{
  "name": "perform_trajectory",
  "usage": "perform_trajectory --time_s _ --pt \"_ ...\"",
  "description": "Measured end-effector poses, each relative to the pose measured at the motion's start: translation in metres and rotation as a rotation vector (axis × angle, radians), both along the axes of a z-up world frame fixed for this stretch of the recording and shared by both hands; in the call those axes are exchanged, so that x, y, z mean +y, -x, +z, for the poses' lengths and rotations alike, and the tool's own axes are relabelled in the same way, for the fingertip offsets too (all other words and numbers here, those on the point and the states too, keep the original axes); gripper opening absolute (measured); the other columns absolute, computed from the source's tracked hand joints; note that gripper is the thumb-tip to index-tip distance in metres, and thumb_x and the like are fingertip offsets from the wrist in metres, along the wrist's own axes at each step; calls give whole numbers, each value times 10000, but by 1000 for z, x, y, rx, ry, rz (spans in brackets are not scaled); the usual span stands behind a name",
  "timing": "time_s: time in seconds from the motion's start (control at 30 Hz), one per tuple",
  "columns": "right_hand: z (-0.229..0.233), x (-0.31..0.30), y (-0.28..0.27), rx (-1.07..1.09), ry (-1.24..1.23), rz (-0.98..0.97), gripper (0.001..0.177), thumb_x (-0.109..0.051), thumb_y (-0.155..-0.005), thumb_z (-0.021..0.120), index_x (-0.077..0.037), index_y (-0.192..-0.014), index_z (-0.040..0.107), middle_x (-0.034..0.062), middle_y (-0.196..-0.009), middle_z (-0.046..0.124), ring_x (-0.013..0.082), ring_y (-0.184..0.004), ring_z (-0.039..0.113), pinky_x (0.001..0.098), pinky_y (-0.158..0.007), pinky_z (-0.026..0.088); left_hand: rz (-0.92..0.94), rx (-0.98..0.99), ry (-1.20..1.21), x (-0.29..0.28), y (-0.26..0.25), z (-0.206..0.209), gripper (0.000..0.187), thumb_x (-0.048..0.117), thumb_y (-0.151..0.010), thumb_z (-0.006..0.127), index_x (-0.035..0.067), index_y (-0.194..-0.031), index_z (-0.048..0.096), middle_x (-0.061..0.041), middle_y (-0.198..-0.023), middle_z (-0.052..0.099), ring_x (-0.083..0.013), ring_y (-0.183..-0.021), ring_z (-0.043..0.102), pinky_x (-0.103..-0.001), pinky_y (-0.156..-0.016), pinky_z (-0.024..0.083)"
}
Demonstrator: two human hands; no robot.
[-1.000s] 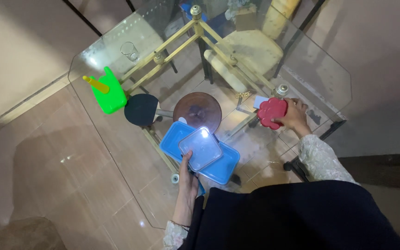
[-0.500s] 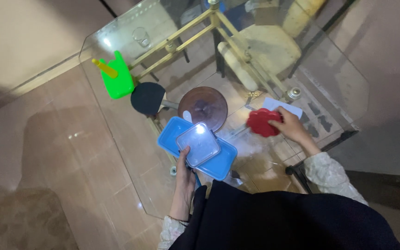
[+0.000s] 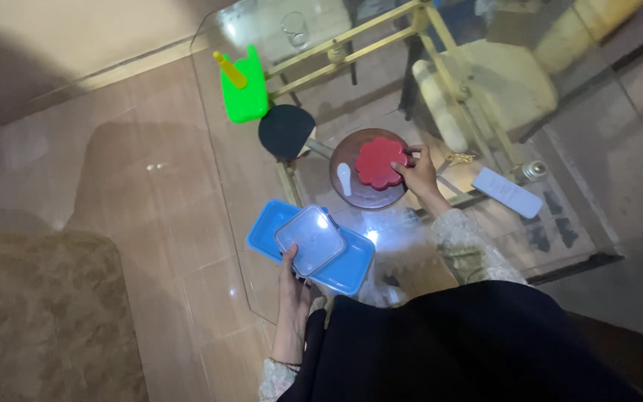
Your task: The person is organizing various household items from a glass table into a white plastic basket and disposing of waste.
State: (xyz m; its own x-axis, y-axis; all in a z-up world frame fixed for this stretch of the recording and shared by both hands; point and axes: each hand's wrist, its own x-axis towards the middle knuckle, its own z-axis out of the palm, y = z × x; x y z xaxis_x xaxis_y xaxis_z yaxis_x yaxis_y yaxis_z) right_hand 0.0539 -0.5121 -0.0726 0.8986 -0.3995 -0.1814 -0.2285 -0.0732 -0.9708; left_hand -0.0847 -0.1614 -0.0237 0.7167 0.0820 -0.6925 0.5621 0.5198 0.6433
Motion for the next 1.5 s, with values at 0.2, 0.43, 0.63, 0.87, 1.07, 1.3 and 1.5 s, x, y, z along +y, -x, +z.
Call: perform_trajectory --time_s 0.2,0.43,0.63,0.87,1.07,1.3,1.5 --pt "-21 1 -1 -105 331 19 570 -187 -808 871 -25 -1232 526 151 -1140 696 239 -1016 707 342 -833 589 70 42 1 1 -5 25 835 487 -746 779 83 -1428 517 -91 -1374 597 -250 -1224 577 -394 -1018 456" --pt "17 -19 30 -56 554 84 422 -175 -823 865 -83 -1192 682 189 -1179 573 317 -1011 655 401 -900 549 30 5 26 -5 -24 25 806 480 -769 762 91 -1430 514 -81 -1379 598 -243 -1249 575 -385 -1041 444" --pt "14 -95 89 17 665 6 465 -132 -817 813 -93 -1251 649 182 -1271 567 313 -1091 609 430 -929 521 -49 -41 45 -27 -37 40 758 480 -798 739 110 -1430 543 -65 -1409 593 -229 -1282 564 -367 -1080 427" --pt "29 -153 148 234 1038 -21 717 -133 -684 893 -60 -1326 581 224 -1306 569 425 -1219 499 525 -1011 421 -116 -24 37 -48 -44 39 820 479 -792 741 88 -1468 488 -90 -1421 591 -244 -1281 563 -390 -1078 419" --pt "32 -163 161 256 1019 62 730 -188 -734 880 -66 -1374 550 204 -1243 625 412 -1159 551 537 -992 431 -134 -38 58 -56 -41 31 855 482 -777 756 75 -1472 468 -99 -1422 589 -254 -1271 576 -401 -1075 433" --pt "51 -136 154 213 568 57 418 -269 -1009 622 -61 -1364 550 167 -1160 660 329 -1078 620 484 -937 483 -90 1 25 -59 -40 23 875 500 -757 758 90 -1475 470 -89 -1411 585 -256 -1268 567 -413 -1061 429" --pt "15 -119 129 95 -380 -41 328 -227 -1088 369 -30 -1310 508 167 -1141 649 257 -958 687 405 -816 587 -75 -16 53 -59 -37 34 868 484 -779 758 85 -1487 454 -76 -1445 568 -244 -1306 544 -392 -1097 400"
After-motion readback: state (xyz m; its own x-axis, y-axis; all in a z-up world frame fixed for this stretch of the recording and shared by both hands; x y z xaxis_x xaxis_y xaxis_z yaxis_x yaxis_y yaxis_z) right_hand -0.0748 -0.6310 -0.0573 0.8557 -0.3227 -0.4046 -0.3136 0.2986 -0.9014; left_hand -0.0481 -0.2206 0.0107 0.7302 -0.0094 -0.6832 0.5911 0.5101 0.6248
